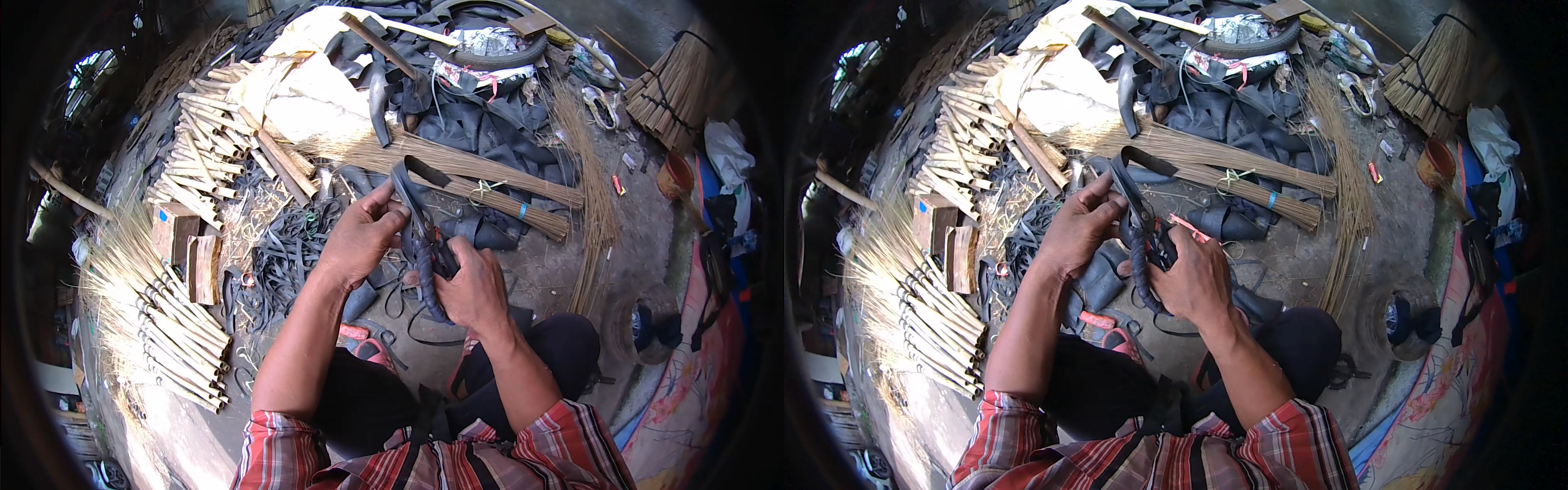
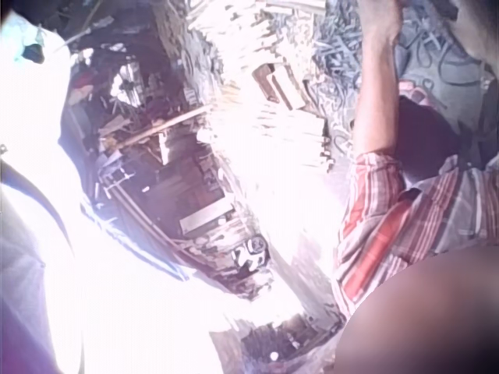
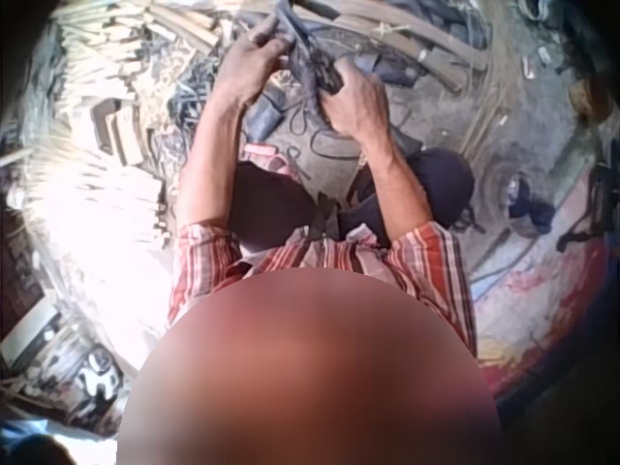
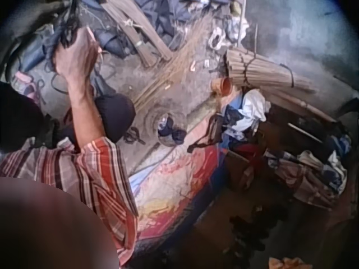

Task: The person sits on the floor and uses shears to cut a black rubber sheet into strips. They repeatedly reposition the rubber and continue cutting along its length, producing multiple narrow strips that accumulate on the floor.

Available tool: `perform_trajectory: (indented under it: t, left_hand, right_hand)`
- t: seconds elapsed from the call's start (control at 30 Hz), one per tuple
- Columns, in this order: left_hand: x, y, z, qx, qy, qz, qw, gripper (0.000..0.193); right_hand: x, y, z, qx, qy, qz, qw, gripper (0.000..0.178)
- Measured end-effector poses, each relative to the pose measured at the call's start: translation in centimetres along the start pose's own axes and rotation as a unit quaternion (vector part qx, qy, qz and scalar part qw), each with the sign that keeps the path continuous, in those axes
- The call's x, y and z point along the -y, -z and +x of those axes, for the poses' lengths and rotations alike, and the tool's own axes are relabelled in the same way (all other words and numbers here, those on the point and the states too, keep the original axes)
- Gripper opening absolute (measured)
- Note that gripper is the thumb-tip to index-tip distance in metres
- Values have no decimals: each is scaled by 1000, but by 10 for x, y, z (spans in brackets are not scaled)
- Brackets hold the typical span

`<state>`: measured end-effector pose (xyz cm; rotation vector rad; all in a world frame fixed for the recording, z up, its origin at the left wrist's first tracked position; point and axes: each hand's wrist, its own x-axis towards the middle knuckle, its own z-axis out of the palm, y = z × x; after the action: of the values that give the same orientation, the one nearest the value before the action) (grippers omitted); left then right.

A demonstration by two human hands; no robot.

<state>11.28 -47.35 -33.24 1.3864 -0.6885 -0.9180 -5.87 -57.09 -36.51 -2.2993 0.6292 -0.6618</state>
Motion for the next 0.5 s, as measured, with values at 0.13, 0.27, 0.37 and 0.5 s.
perform_trajectory:
  t: [0.13, 0.27, 0.37, 0.5]
  left_hand:
    - [-9, 4, -2, -48, 20, -61, 997, 45]
    - [-7, 10, 2, -82, 9, -65, 994, 43]
    - [-6, 22, 7, -137, -25, -103, 985, 39]
    - [-4, 31, 12, -201, -2, -171, 965, 25]
  right_hand:
    - [4, 7, -4, 85, -49, 9, 995, 74]
    - [8, 5, -3, 65, -2, -2, 998, 73]
    - [9, 12, -2, 113, 7, -14, 993, 73]
    - [5, 20, -3, 163, -33, 12, 986, 71]
